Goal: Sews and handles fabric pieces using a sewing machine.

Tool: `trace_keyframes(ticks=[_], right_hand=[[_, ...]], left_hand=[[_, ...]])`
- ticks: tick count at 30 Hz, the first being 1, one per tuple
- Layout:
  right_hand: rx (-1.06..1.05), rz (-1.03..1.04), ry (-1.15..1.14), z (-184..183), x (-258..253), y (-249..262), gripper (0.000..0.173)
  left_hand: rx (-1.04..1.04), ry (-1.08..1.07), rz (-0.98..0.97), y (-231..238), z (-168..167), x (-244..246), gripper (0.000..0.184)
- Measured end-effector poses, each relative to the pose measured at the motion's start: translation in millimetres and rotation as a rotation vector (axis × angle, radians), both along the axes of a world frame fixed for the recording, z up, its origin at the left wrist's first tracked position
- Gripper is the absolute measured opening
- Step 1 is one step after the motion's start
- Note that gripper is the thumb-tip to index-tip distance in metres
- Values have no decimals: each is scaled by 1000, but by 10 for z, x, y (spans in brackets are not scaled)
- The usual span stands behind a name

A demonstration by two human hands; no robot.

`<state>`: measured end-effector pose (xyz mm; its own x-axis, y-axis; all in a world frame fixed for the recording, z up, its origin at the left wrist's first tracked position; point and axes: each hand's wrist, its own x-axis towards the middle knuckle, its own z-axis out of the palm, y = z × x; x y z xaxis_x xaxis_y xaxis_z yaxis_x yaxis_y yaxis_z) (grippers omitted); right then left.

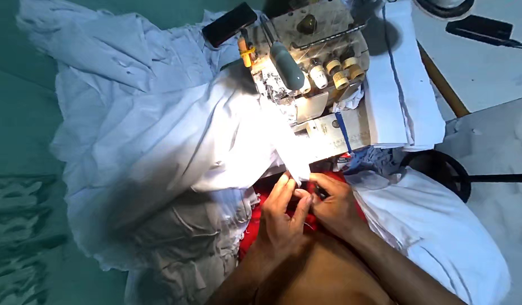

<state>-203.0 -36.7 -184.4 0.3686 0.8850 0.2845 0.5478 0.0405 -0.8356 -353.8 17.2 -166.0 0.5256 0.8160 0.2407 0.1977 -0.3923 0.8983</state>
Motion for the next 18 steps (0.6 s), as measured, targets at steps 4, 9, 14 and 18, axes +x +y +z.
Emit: trace_keyframes(ticks=[4, 9, 14, 18], right_hand=[[61, -29, 89, -132, -67, 122, 16], [150, 140, 359, 133, 32, 150, 17], [216, 138, 369, 377, 109, 154, 22], [307, 151, 601, 645, 170, 143, 36]], left_hand=[[19, -55, 31, -9, -31, 46, 41], [-770, -471, 64, 331, 240, 109, 16], [-406, -377, -4, 607, 497, 28, 4], [165, -222, -31, 465, 886, -72, 30]])
